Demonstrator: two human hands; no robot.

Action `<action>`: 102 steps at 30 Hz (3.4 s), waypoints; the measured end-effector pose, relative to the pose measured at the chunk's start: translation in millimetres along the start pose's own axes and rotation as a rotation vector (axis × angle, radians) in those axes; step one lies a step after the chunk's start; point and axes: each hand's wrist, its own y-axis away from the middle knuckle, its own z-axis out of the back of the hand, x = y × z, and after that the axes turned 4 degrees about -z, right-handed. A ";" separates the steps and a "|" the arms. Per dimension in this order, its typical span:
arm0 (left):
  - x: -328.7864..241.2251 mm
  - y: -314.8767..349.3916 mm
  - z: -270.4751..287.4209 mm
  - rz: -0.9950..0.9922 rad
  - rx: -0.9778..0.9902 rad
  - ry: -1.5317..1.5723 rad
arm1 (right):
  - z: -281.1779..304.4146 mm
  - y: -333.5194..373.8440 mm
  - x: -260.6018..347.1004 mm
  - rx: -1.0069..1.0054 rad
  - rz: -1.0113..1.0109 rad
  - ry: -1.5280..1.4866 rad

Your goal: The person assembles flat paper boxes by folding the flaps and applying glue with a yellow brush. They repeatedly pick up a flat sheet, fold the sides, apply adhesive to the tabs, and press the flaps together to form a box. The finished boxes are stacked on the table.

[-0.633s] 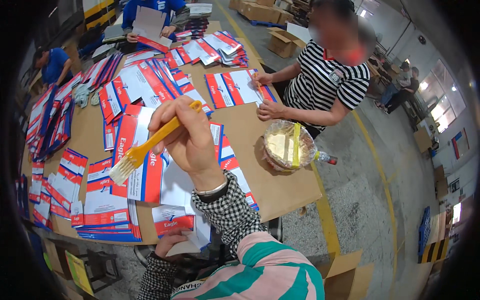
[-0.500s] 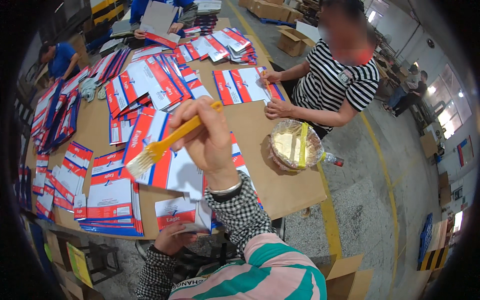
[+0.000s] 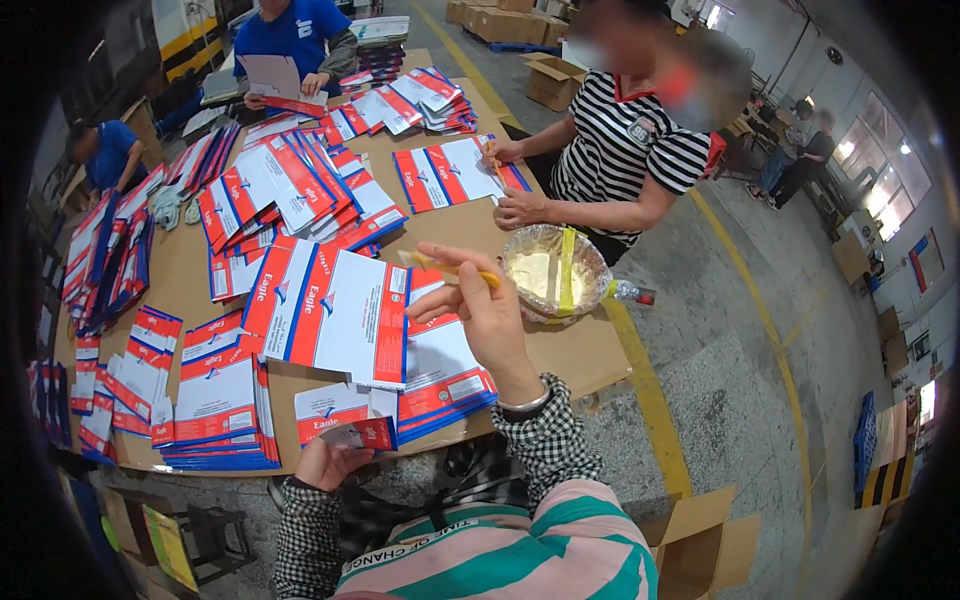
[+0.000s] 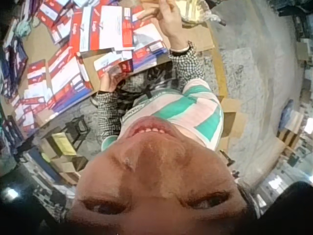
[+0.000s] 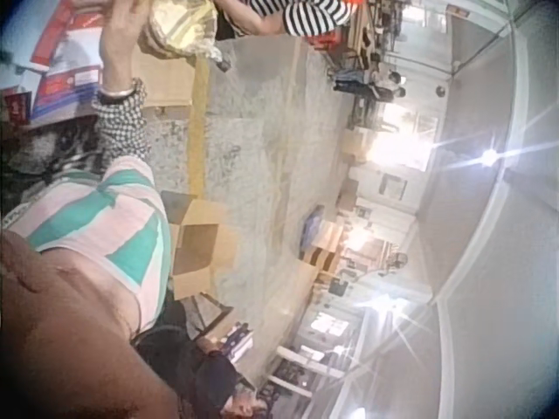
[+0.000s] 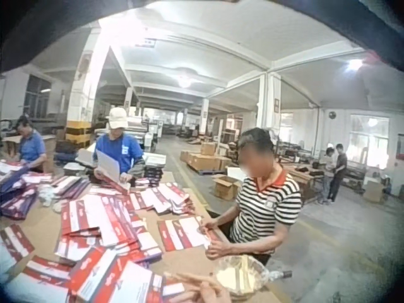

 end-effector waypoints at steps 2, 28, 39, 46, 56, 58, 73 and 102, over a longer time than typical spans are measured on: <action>5.4 -3.8 7.3 -0.012 0.032 0.011 | 9.7 12.0 -5.1 0.005 -0.029 0.183; 14.0 10.3 19.7 -0.122 0.196 0.141 | 28.9 75.3 -119.6 0.288 0.138 1.280; 23.6 12.6 25.7 -0.057 0.210 0.096 | 11.0 77.5 -113.2 0.298 0.196 1.237; 22.9 18.2 10.0 -0.004 0.097 -0.048 | 11.7 78.7 -111.4 0.243 0.201 1.198; 5.7 7.2 1.5 -0.093 -0.174 -0.255 | 21.2 88.6 -122.9 0.276 0.247 1.128; 3.0 12.2 -3.9 -0.105 -0.334 -0.368 | 23.8 95.1 -133.3 0.276 0.251 1.126; -36.4 -19.0 -38.9 0.109 -0.278 -0.486 | 31.7 97.8 -140.0 0.171 0.171 1.015; 67.4 -4.6 10.8 0.084 0.114 0.248 | 8.1 74.8 -44.1 0.012 0.239 0.993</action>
